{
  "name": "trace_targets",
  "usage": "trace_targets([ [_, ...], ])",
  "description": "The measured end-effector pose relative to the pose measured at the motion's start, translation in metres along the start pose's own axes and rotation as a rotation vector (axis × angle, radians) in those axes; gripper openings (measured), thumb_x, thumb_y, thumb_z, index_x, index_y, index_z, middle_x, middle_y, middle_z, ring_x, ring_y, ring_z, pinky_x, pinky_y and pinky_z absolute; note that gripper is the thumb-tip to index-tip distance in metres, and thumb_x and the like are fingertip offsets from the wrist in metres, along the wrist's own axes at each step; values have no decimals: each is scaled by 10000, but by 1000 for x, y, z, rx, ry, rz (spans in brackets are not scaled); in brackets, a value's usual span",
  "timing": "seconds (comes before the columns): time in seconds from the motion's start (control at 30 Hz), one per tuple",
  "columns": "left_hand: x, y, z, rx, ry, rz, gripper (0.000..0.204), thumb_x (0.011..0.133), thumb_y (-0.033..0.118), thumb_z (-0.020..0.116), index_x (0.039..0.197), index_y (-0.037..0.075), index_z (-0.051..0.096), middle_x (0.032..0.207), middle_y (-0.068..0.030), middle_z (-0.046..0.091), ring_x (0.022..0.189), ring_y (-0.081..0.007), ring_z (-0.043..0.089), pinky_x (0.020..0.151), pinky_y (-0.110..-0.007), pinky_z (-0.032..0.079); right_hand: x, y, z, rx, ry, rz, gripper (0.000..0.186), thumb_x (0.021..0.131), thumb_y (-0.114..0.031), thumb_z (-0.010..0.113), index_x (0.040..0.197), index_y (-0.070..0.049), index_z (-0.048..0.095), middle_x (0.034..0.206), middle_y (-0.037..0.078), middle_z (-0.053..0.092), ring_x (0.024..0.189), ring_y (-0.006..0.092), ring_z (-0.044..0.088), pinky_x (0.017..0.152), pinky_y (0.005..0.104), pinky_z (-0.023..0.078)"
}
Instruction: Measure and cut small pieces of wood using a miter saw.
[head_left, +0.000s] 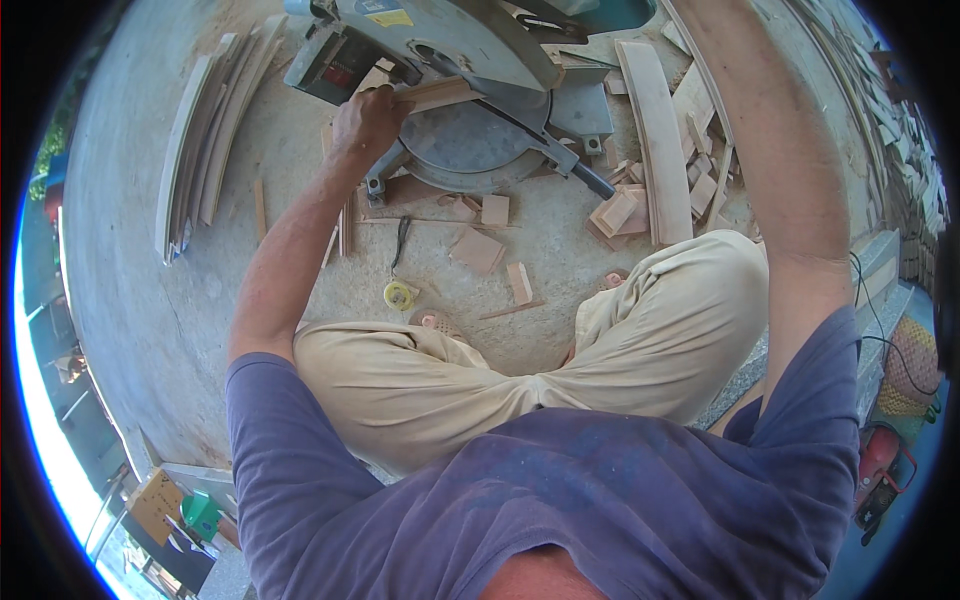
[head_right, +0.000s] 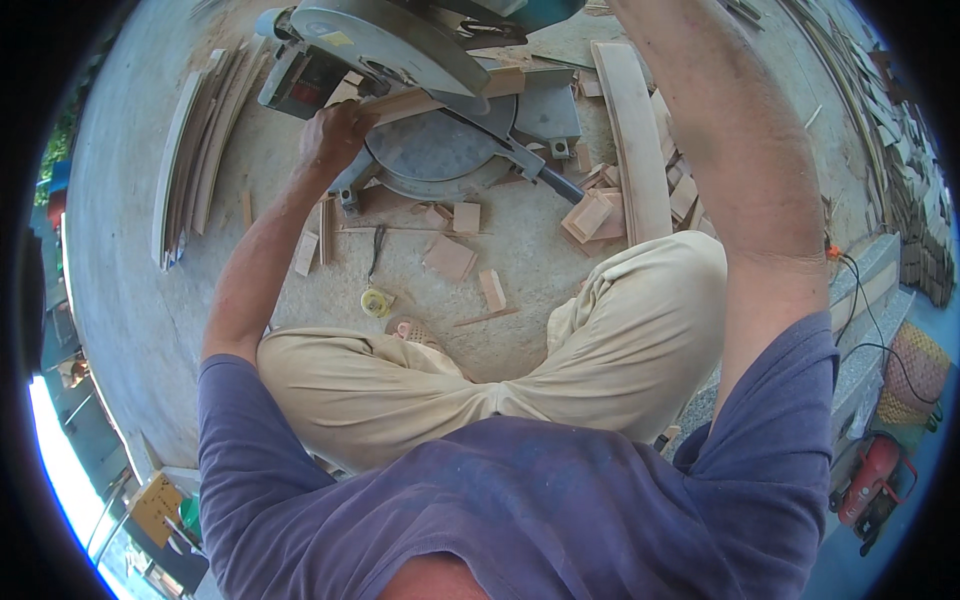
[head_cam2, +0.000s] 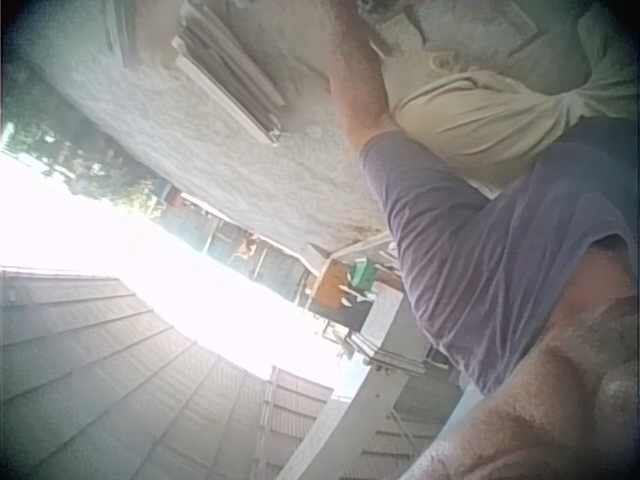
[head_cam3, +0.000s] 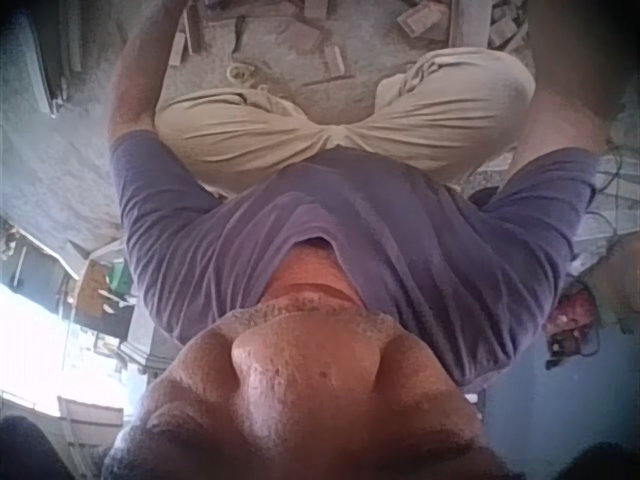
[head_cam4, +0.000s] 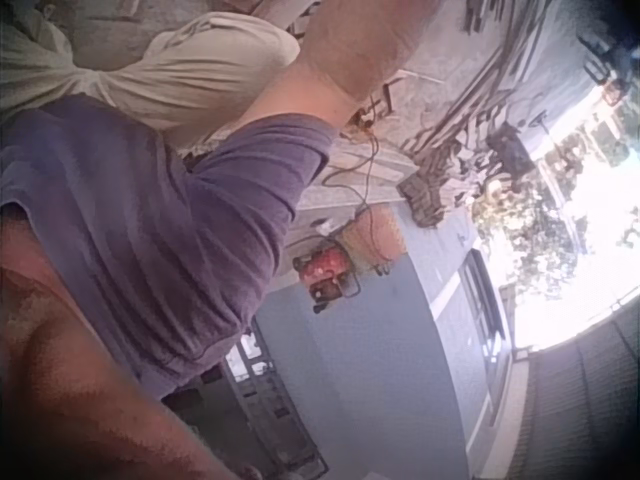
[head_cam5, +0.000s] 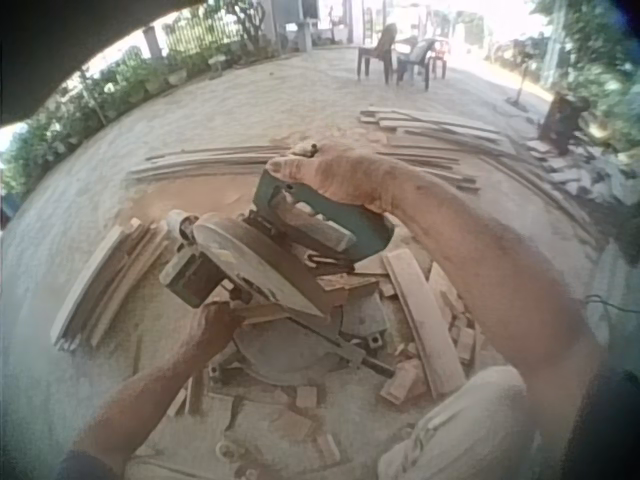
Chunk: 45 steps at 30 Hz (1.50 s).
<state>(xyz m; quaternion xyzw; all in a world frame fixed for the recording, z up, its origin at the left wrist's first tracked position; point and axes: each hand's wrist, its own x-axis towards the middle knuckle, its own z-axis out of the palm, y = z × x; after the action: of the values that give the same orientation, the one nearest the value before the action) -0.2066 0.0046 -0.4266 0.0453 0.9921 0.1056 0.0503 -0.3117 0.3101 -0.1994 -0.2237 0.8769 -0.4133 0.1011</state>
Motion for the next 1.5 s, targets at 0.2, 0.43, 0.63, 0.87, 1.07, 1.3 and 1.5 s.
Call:
trace_targets([
  [0.2, -3, 1, -1, -18, 24, 11, 390, 976, 432, 685, 1045, 54, 752, 1032, -216, 750, 988, -432, 724, 850, -529, 567, -15, 12, -2, 105, -52, -157, 416, 1081, -445, 598, 1088, -57, 749, 927, 42, 724, 845, 135, 653, 741, 325, 530],
  [0.43, -3, 3, -2, -6, 24, -2, 384, 973, 434, 689, 1055, 64, 753, 1042, -212, 754, 983, -430, 727, 847, -526, 570, -17, 31, 5, 170, -15, -169, 410, 1087, -428, 596, 1128, -41, 726, 973, 15, 699, 903, 121, 622, 790, 321, 514],
  [0.63, -3, 3, -1, 23, 21, -10, 387, 972, 446, 688, 1064, 75, 748, 1043, -211, 755, 980, -422, 731, 844, -526, 570, -31, 43, 4, 155, -7, -140, 416, 1080, -448, 605, 1145, -52, 713, 992, 18, 680, 925, 129, 606, 810, 324, 504],
  [0.87, -4, 4, -1, -5, 19, -7, 382, 981, 433, 682, 1120, 81, 740, 1054, -224, 752, 995, -436, 720, 842, -548, 557, -38, 54, 4, 114, -12, -163, 452, 1070, -493, 613, 1147, -58, 705, 1026, 36, 693, 968, 153, 607, 861, 348, 502],
  [1.07, -5, 5, -2, -13, 4, -41, 414, 979, 442, 684, 1165, 78, 743, 1066, -228, 754, 991, -439, 724, 847, -542, 565, -51, 58, 9, 185, 28, -171, 492, 1067, -517, 605, 1241, -66, 699, 1090, 59, 717, 1041, 174, 631, 918, 343, 508],
  [1.3, -5, 5, 0, -16, 20, -30, 416, 974, 451, 686, 1169, 89, 748, 1085, -214, 755, 1000, -434, 723, 850, -535, 568, -65, 59, 8, 174, 26, -208, 580, 1055, -559, 597, 1387, -86, 649, 1131, 49, 723, 1075, 179, 643, 940, 346, 511],
  [1.5, -9, 8, -2, -17, 58, -10, 327, 979, 401, 687, 1067, 94, 757, 1059, -199, 761, 971, -425, 732, 840, -533, 568, -78, 68, 9, 68, 81, -132, 640, 1044, -605, 593, 1398, -73, 641, 1173, 85, 723, 1097, 207, 642, 950, 348, 507],
])
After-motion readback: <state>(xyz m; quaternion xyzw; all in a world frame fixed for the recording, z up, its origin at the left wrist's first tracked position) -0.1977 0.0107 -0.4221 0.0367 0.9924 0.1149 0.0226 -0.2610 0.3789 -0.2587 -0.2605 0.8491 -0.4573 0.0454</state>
